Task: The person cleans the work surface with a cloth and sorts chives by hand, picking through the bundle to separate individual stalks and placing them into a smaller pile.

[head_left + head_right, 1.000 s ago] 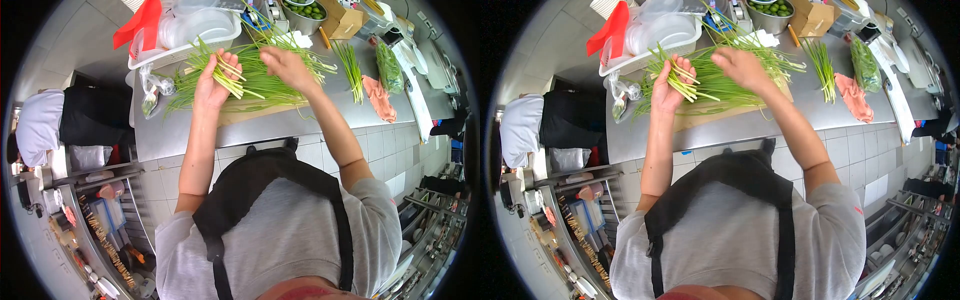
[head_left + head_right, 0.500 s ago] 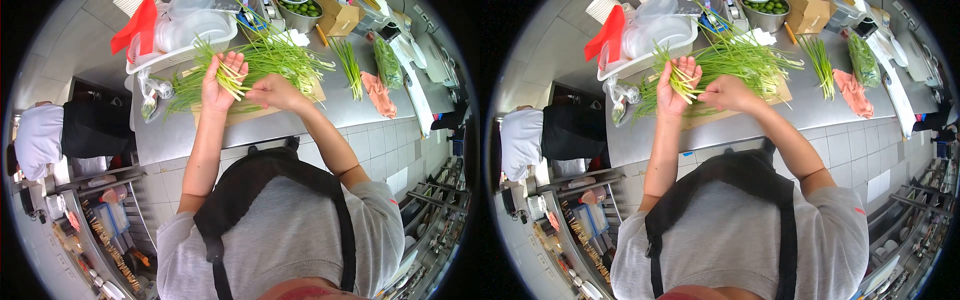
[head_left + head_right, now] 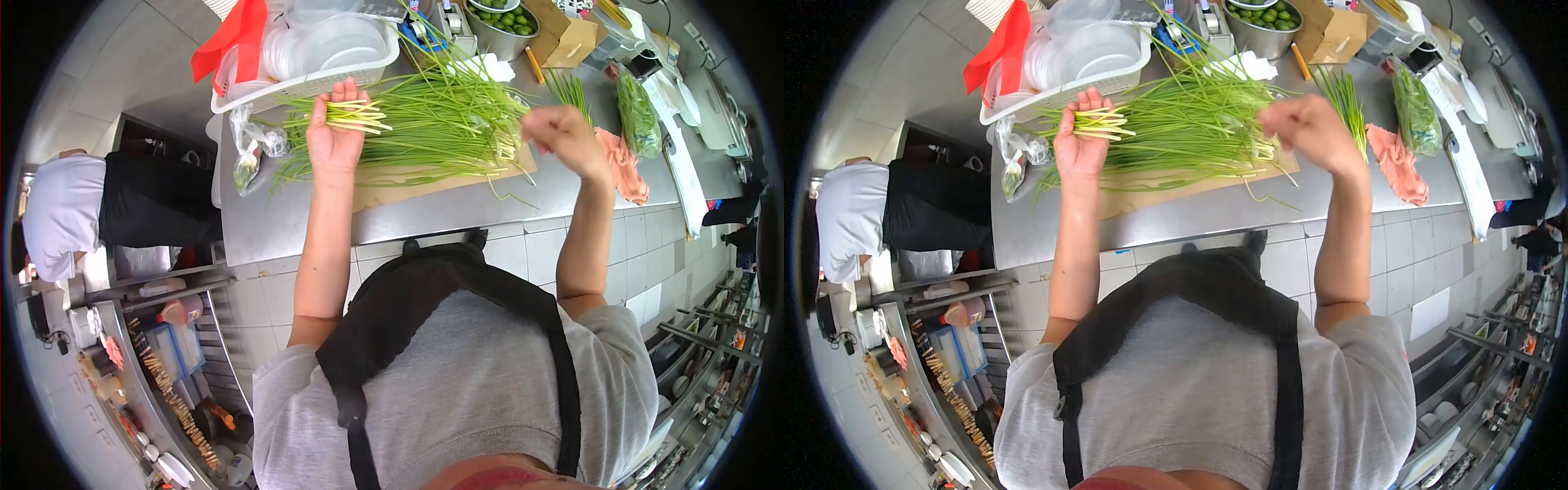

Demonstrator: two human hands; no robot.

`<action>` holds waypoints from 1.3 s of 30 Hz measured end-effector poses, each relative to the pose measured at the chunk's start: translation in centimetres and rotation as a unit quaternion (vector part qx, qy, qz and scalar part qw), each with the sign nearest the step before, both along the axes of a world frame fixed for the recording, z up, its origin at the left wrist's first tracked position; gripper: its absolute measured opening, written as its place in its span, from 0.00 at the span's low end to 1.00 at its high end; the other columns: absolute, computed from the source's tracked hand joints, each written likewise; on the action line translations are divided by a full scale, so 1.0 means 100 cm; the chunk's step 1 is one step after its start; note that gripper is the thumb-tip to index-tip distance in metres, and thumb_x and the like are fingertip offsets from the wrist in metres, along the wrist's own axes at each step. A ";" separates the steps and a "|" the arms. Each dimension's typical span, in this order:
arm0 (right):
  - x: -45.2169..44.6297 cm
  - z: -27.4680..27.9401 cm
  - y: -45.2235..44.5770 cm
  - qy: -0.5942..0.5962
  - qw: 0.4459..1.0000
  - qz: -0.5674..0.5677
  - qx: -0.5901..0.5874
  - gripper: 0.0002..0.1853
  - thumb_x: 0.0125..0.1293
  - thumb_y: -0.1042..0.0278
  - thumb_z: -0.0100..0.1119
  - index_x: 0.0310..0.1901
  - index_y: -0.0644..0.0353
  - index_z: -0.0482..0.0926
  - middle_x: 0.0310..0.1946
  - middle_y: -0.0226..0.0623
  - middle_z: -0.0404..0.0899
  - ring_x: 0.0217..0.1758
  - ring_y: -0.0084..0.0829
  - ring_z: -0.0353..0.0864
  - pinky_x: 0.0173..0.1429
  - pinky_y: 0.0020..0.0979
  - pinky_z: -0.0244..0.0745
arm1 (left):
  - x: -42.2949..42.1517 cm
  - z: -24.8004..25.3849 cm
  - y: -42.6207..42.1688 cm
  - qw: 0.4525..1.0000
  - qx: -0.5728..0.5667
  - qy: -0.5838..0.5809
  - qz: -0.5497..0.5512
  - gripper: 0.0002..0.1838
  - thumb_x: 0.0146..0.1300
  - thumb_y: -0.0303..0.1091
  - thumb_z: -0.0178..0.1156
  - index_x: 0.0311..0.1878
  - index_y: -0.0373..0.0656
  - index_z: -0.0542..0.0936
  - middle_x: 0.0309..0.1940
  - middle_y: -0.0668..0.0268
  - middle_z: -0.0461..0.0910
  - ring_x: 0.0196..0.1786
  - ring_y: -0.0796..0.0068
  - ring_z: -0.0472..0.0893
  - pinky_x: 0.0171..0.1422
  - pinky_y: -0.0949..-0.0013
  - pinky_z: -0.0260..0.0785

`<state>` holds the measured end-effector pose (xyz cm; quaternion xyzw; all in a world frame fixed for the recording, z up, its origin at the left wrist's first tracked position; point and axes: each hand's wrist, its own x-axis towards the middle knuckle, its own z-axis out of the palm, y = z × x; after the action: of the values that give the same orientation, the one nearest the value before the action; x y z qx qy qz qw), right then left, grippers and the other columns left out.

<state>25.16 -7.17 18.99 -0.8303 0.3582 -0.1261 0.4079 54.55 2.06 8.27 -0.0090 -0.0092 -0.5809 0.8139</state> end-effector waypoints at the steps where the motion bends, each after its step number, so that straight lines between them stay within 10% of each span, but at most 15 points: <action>1: -0.003 0.006 -0.004 -0.081 0.996 -0.023 0.011 0.15 0.60 0.60 0.51 0.23 0.63 0.76 0.13 0.26 0.69 0.16 0.16 0.65 0.21 0.21 0.59 | 0.001 -0.002 -0.001 1.000 -0.012 -0.001 0.000 0.12 0.65 0.37 0.41 0.33 0.42 0.71 0.43 0.60 0.75 0.56 0.61 0.69 0.63 0.50 0.55; 6: 0.034 -0.002 0.000 -0.186 0.981 -0.055 -0.025 0.15 0.62 0.60 0.48 0.23 0.59 0.75 0.15 0.25 0.69 0.20 0.15 0.65 0.24 0.21 0.60 | -0.041 0.017 -0.007 0.996 0.013 -0.090 -0.013 0.12 0.65 0.38 0.41 0.39 0.43 0.71 0.52 0.56 0.69 0.61 0.57 0.61 0.63 0.51 0.54; 13: 0.083 -0.032 0.017 0.126 0.976 0.098 -0.150 0.15 0.59 0.53 0.52 0.31 0.58 0.76 0.18 0.40 0.72 0.23 0.37 0.72 0.31 0.36 0.67 | -0.060 0.016 -0.013 0.983 0.020 -0.179 -0.034 0.20 0.63 0.38 0.47 0.56 0.44 0.62 0.51 0.54 0.68 0.59 0.57 0.64 0.61 0.55 0.59; 16: 0.084 -0.037 0.014 0.028 0.990 0.024 -0.139 0.19 0.54 0.48 0.55 0.33 0.58 0.77 0.26 0.44 0.75 0.33 0.42 0.74 0.40 0.38 0.68 | -0.061 0.013 -0.010 0.970 0.059 -0.234 -0.002 0.24 0.61 0.34 0.50 0.59 0.43 0.57 0.48 0.54 0.70 0.57 0.59 0.66 0.60 0.57 0.60; 18: 0.092 -0.043 0.015 -0.208 0.916 0.036 -0.342 0.20 0.50 0.54 0.60 0.40 0.58 0.74 0.31 0.42 0.73 0.38 0.42 0.71 0.43 0.38 0.67 | -0.071 0.025 -0.007 0.964 0.044 -0.262 0.012 0.27 0.60 0.32 0.52 0.61 0.42 0.54 0.51 0.55 0.69 0.57 0.61 0.66 0.61 0.59 0.59; 21: 0.102 -0.051 0.033 -0.141 0.918 0.040 -0.368 0.24 0.48 0.61 0.62 0.46 0.63 0.69 0.40 0.45 0.71 0.46 0.44 0.69 0.51 0.37 0.65 | -0.083 0.029 -0.011 0.948 0.065 -0.311 0.034 0.23 0.61 0.33 0.50 0.59 0.42 0.58 0.56 0.57 0.66 0.60 0.64 0.63 0.64 0.59 0.54; 31: 0.064 -0.077 0.037 -0.064 0.952 -0.043 -0.297 0.14 0.52 0.67 0.55 0.39 0.63 0.69 0.34 0.44 0.71 0.39 0.43 0.73 0.40 0.39 0.69 | -0.084 0.022 -0.012 0.939 0.066 -0.290 -0.171 0.15 0.61 0.40 0.51 0.49 0.46 0.71 0.60 0.57 0.60 0.61 0.59 0.60 0.65 0.52 0.51; 39: -0.089 -0.089 -0.064 0.177 0.843 -0.359 -0.359 0.12 0.58 0.61 0.48 0.36 0.61 0.68 0.33 0.44 0.74 0.34 0.44 0.75 0.38 0.42 0.70 | -0.031 0.031 0.007 0.957 0.056 -0.268 -0.094 0.22 0.62 0.41 0.48 0.57 0.41 0.64 0.62 0.52 0.55 0.66 0.54 0.51 0.65 0.53 0.50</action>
<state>16.28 -13.57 10.14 -0.7400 0.6271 -0.2347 -0.0635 51.47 2.79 11.42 0.1915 -0.1936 -0.6355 0.7225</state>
